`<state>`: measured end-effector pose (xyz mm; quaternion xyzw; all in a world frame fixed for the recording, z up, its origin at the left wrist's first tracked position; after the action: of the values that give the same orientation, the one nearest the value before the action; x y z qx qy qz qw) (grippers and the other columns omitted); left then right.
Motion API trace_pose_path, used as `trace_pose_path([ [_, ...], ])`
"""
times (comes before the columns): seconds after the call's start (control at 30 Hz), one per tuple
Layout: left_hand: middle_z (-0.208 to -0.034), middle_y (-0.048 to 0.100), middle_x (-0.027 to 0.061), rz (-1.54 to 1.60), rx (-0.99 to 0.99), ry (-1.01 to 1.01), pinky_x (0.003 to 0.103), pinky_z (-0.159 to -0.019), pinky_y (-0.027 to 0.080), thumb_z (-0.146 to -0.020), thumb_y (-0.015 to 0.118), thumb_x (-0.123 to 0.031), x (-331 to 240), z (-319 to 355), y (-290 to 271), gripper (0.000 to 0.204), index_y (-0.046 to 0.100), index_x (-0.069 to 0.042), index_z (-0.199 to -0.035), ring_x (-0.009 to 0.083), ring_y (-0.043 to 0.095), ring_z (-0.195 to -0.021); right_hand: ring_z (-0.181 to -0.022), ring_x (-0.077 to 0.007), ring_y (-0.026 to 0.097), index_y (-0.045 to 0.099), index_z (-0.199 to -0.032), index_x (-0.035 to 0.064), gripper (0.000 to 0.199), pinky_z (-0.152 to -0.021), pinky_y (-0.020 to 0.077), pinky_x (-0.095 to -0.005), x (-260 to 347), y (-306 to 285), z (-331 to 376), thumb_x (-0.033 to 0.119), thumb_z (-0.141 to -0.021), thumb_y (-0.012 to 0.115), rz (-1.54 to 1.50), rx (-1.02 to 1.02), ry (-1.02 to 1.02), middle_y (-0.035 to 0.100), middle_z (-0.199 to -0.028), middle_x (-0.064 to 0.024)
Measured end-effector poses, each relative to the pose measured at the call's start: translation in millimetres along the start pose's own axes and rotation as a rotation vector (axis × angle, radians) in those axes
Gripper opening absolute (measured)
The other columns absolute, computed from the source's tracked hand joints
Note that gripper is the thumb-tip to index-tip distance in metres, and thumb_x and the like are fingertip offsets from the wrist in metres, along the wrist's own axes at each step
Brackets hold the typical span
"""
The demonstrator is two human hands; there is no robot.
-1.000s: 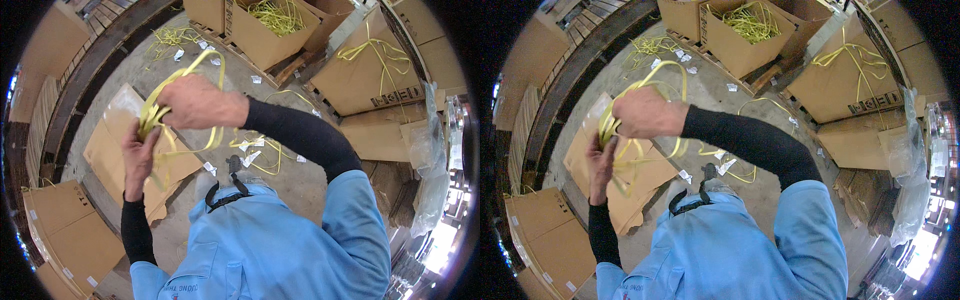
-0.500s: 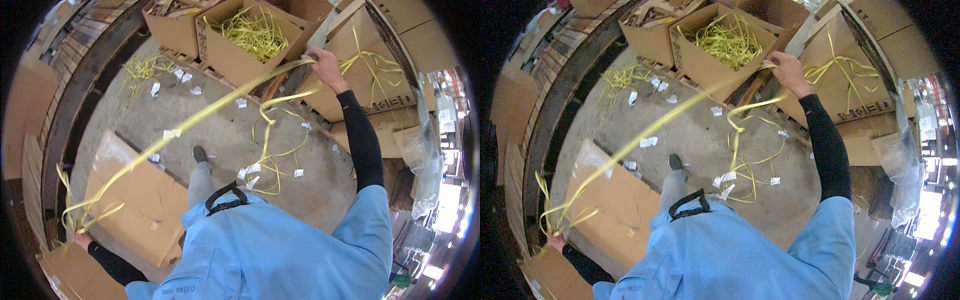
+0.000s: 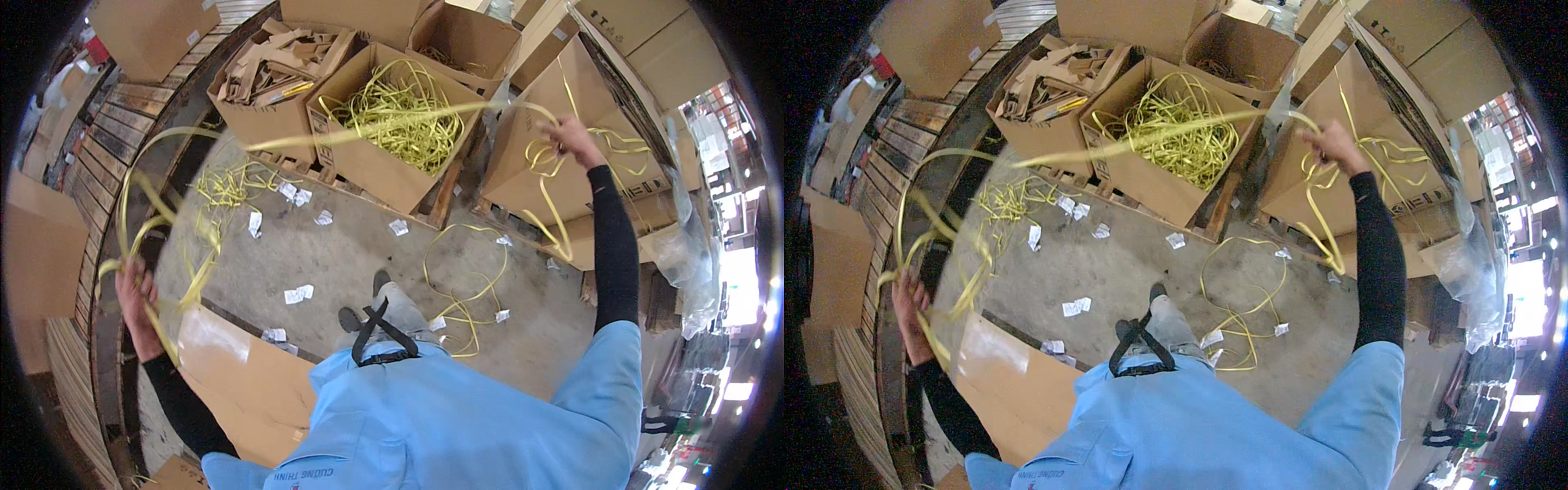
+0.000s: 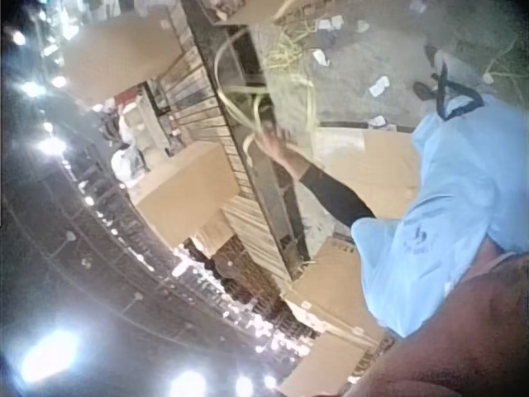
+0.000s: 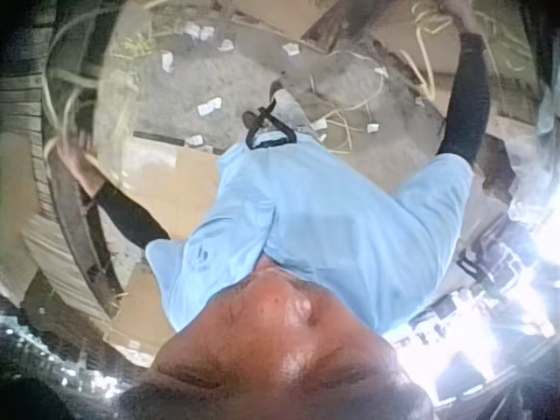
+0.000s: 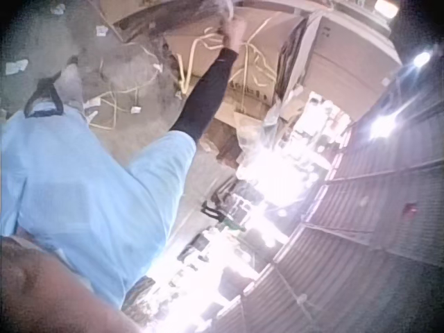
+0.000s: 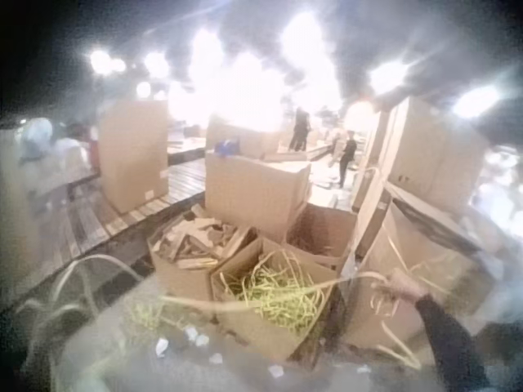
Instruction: The person repeatedly picks up yellow plastic straps from the floor and from cardboard boxes, ties them into knots by hand, and places the knotted straps into a cardboard box. The person also picks up small white tags from the floor and attaches them to the straps before knotting.
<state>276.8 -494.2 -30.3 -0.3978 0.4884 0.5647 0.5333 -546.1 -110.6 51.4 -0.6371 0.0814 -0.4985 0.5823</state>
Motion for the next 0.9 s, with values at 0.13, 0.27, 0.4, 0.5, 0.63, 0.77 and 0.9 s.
trace_pose_path([
  [0.13,-0.080,0.051,-0.0050,-0.046,0.287,0.141,0.016,-0.037,0.028,-0.101,0.059,-0.024,-55,-2,225,0.020,0.050,-0.012,-0.115,0.0008,0.037,-0.047,-0.063,-0.0066,0.059,0.067,-0.101,0.0038,0.032,-0.051,0.0450,-0.0238,99,-59,-33,0.034,-0.090,0.073,-0.273,0.002,-0.236,0.060,-0.074,0.0006],
  [0.27,-0.075,0.048,-0.0059,0.052,0.594,0.070,0.018,-0.042,0.032,-0.101,0.059,-0.033,-79,-16,399,0.021,0.052,-0.015,-0.109,0.0030,0.040,-0.050,-0.073,-0.0107,0.062,0.066,-0.104,0.0027,0.030,-0.058,0.0494,-0.0255,186,-105,-72,0.031,-0.096,0.061,-0.501,-0.112,-0.476,0.064,-0.081,-0.0027],
  [0.4,-0.068,0.042,-0.0076,0.207,0.504,0.096,0.020,-0.044,0.033,-0.103,0.053,-0.041,-65,-60,526,0.028,0.049,-0.014,-0.098,0.0030,0.035,-0.047,-0.075,-0.0160,0.066,0.065,-0.107,0.0030,0.033,-0.062,0.0561,-0.0291,229,-125,-117,0.029,-0.107,0.045,-0.772,-0.286,-0.570,0.067,-0.084,-0.0058],
  [0.5,-0.062,0.034,-0.0084,0.478,0.808,0.026,0.021,-0.045,0.032,-0.103,0.049,-0.044,-42,-95,627,0.036,0.052,-0.010,-0.092,0.0037,0.033,-0.047,-0.076,-0.0169,0.066,0.064,-0.114,0.0075,0.036,-0.066,0.0569,-0.0304,230,-110,-162,0.037,-0.107,0.045,-0.777,-0.337,-0.621,0.066,-0.083,-0.0065],
  [0.63,-0.068,0.043,-0.0028,0.777,0.848,-0.217,0.026,-0.045,0.037,-0.104,0.045,-0.045,37,-141,722,0.044,0.055,-0.003,-0.101,0.0070,0.037,-0.048,-0.071,-0.0143,0.064,0.066,-0.108,-0.0005,0.032,-0.055,0.0508,-0.0294,171,-15,-231,0.026,-0.100,0.050,-1.079,-0.361,-0.553,0.066,-0.081,-0.0069],
  [0.77,-0.067,0.041,0.0012,0.652,0.627,-0.318,0.026,-0.051,0.034,-0.104,0.037,-0.050,186,-206,774,0.045,0.047,-0.011,-0.083,0.0108,0.034,-0.052,-0.076,-0.0145,0.065,0.064,-0.108,0.0038,0.027,-0.061,0.0565,-0.0297,57,158,-285,0.023,-0.105,0.047,-1.174,-0.236,0.044,0.066,-0.086,-0.0067],
  [0.9,-0.067,0.045,0.0049,0.192,0.474,-0.538,0.034,-0.054,0.041,-0.104,0.043,-0.045,405,-257,762,0.037,0.044,-0.008,-0.100,0.0191,0.041,-0.053,-0.091,-0.0251,0.066,0.051,-0.131,0.0020,0.042,-0.073,0.0562,-0.0397,-72,341,-275,0.031,-0.102,0.057,-1.537,-0.221,0.533,0.060,-0.111,-0.0085],
])
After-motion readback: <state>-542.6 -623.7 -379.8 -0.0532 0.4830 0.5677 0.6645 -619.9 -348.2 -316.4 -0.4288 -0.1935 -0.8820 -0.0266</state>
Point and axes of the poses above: each hand's wrist, its own z-axis away from the middle knuckle, its own y-axis out of the palm, x = y × z, the point moved 6 cm from there along -z, towards the middle knuckle
